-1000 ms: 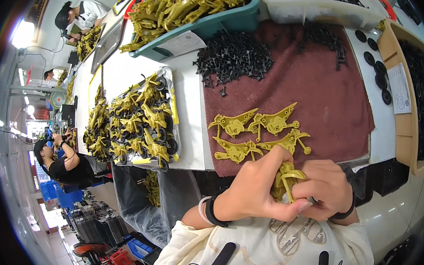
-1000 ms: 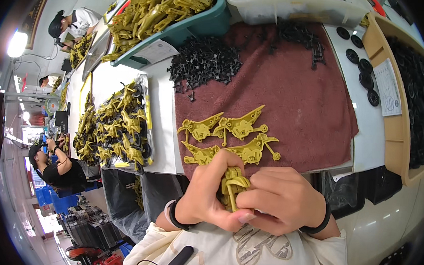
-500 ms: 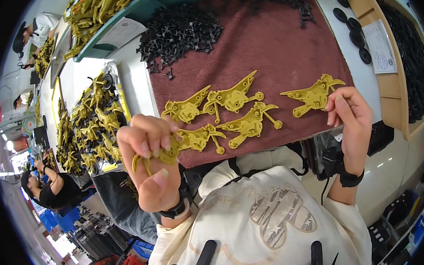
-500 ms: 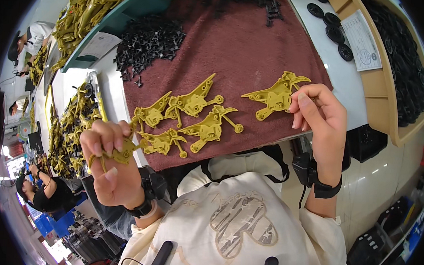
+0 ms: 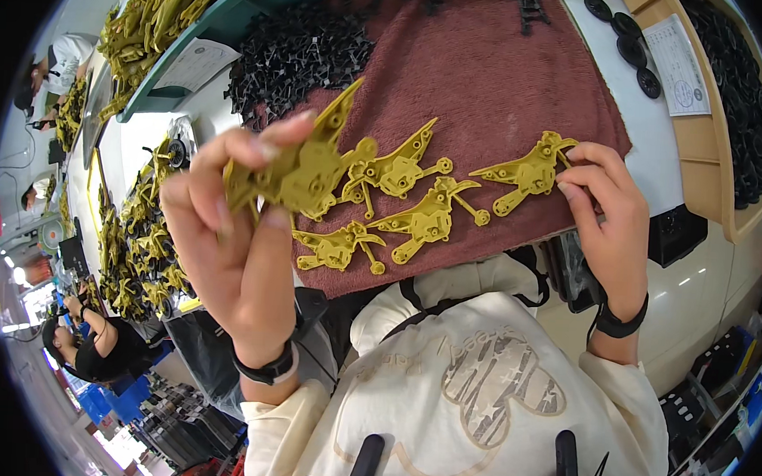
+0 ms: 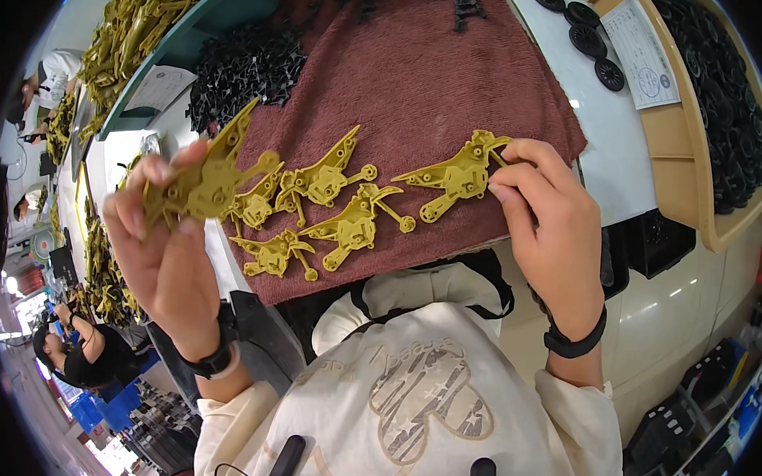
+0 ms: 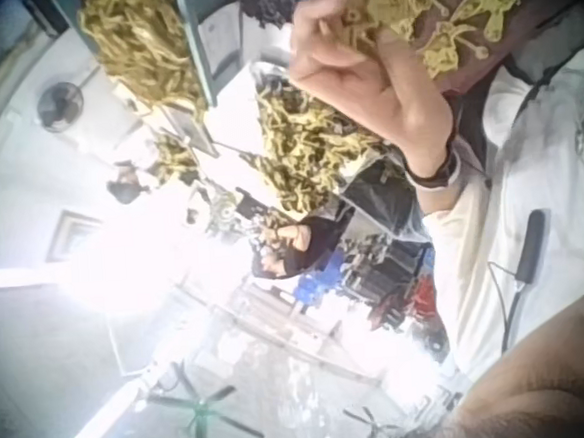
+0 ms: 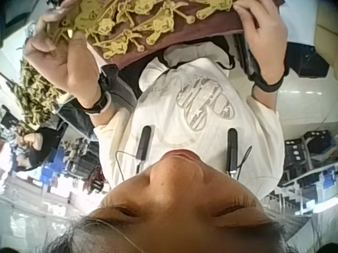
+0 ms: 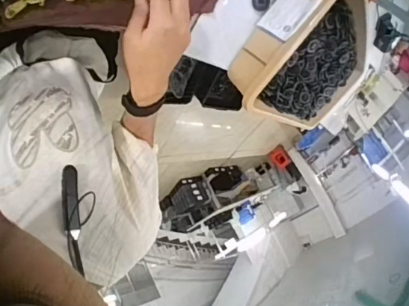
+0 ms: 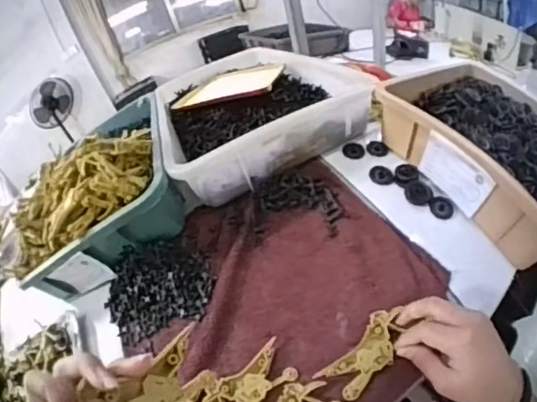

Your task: Manually assemble plastic yellow motorcycle toy components by attaching wheels and frames.

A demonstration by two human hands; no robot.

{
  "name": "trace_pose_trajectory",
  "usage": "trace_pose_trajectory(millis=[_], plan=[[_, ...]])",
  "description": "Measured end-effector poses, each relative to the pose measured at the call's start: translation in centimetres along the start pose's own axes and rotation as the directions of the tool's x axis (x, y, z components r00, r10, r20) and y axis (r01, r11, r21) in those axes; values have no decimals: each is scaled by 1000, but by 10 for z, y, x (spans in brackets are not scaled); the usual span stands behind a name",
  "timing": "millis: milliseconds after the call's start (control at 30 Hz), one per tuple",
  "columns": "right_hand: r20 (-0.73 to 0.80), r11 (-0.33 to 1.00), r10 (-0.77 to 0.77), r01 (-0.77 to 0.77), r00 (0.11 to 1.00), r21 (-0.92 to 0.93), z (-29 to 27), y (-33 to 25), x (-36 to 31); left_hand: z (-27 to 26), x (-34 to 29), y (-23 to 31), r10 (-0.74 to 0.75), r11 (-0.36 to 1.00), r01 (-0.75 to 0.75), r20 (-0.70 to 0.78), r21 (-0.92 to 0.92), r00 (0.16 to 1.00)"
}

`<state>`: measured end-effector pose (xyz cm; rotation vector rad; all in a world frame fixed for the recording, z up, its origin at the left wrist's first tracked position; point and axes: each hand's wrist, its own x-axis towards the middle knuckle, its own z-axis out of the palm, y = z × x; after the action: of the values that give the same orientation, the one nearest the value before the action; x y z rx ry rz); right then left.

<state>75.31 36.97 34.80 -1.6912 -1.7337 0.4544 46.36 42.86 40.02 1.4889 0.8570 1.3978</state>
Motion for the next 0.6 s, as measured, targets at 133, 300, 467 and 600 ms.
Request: trace_pose_trajectory(millis=[133,300,467,600], plan=[[17,992,-120,120,993,-49,-2,-4,1,16,25,-17,-56,998,55,108,15,993],[20,987,-158,158,987,-7,1,-6,1,60,28,-52,-202,976,218,327,-15,923],[4,986,-169,169,986,10,-3,0,-1,69,31,-55,-148,848,-178,545,500,825],[-6,981,-193,193,981,20,0,2,2,70,21,-60,-166,700,-344,611,625,774]])
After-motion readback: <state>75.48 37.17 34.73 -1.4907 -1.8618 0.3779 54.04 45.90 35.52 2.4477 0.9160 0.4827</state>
